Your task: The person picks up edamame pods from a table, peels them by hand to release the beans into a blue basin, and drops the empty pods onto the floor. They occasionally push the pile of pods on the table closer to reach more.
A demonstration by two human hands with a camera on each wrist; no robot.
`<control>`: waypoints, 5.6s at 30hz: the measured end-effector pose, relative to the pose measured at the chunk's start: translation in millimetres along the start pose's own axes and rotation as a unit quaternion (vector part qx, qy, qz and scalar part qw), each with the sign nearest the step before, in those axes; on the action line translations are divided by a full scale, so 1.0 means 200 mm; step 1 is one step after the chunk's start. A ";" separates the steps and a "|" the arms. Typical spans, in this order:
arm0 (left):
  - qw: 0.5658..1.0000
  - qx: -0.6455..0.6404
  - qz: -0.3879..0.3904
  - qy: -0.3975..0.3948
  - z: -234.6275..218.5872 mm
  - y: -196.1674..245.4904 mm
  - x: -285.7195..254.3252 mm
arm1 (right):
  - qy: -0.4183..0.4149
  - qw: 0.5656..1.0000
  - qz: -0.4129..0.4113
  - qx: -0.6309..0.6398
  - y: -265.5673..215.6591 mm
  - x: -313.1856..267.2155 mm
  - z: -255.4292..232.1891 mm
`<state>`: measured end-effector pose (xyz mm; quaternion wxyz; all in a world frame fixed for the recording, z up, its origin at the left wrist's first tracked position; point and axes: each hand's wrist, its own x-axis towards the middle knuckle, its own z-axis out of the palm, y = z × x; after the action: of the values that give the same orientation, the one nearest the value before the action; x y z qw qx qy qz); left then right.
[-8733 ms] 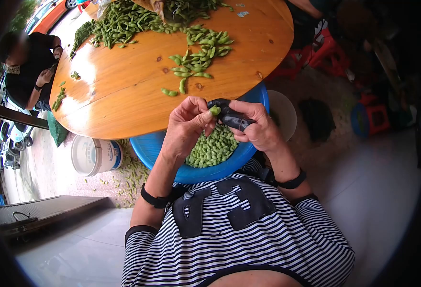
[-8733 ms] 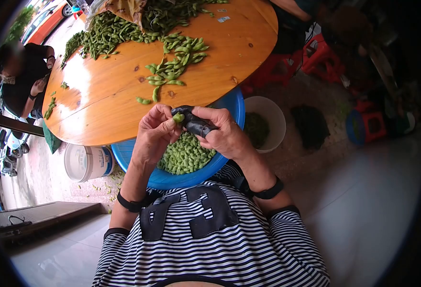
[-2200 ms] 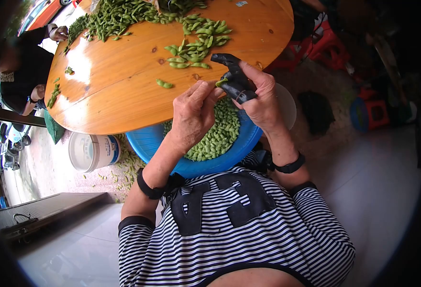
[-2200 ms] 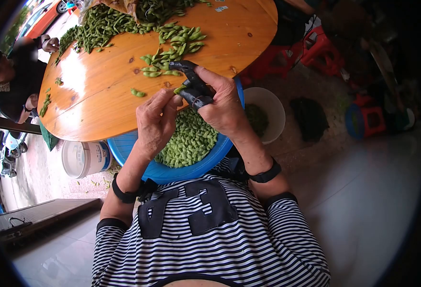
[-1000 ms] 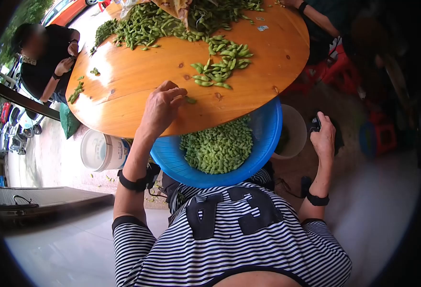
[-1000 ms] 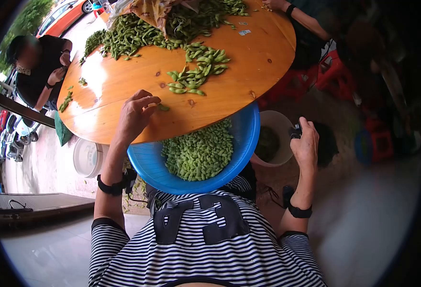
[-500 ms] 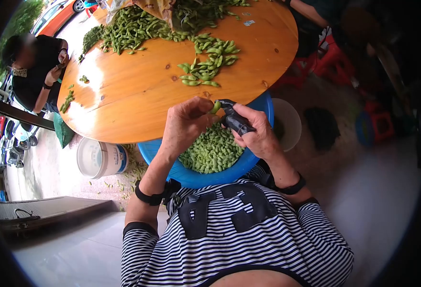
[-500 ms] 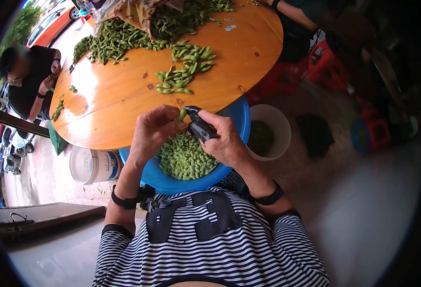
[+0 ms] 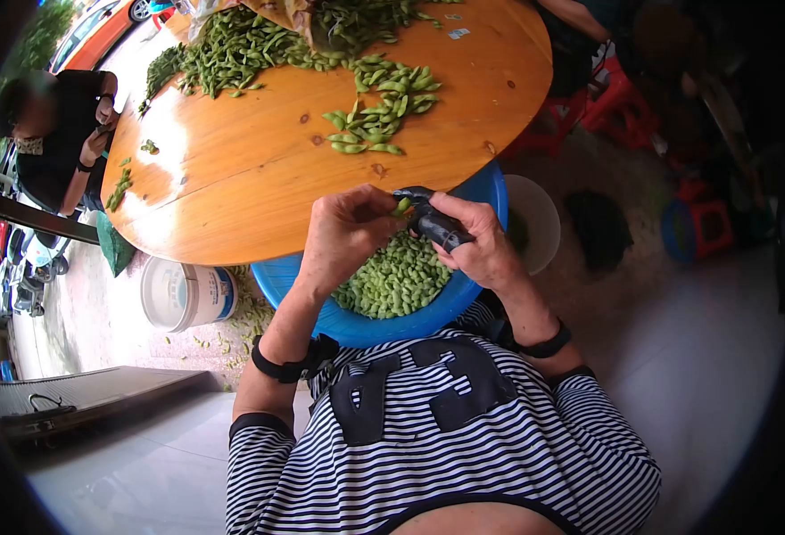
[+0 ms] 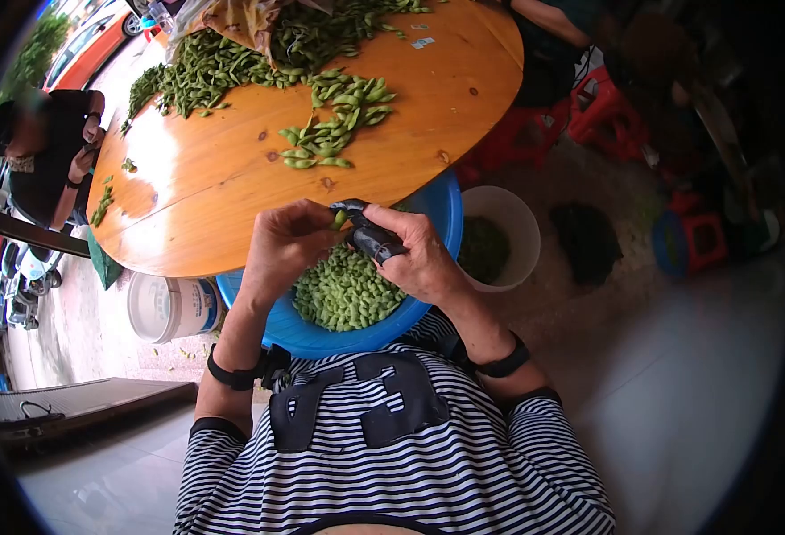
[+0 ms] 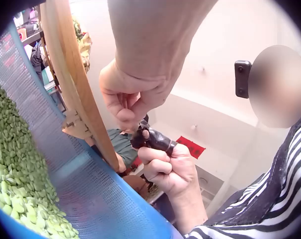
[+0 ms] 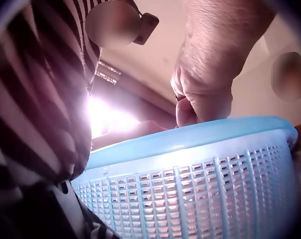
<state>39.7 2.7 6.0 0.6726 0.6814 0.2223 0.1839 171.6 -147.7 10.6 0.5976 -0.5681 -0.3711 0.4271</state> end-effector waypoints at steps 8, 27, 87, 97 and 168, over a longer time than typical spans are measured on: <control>0.931 -0.311 -0.144 -0.125 -0.03 -0.01 -0.01 | -0.140 0.918 -0.005 0.372 0.07 0.00 -0.07; 0.984 -0.113 -0.082 -0.112 -0.07 0.05 -0.02 | -0.023 0.994 -0.095 -0.052 -0.03 0.01 0.05; 0.934 -0.307 -0.121 -0.138 0.02 0.02 0.03 | -0.040 0.966 0.003 0.254 -0.05 -0.03 -0.06; 0.998 -0.016 0.001 -0.056 0.08 0.01 -0.01 | 0.049 0.987 -0.123 -0.094 -0.01 -0.02 0.00; 0.996 0.079 0.048 0.005 0.01 0.00 0.00 | 0.001 0.996 0.012 0.086 0.04 0.03 -0.03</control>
<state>41.0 1.2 5.9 0.6061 0.7413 0.2064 0.2013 179.5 -143.7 1.4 0.6391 -0.5193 -0.3255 0.4646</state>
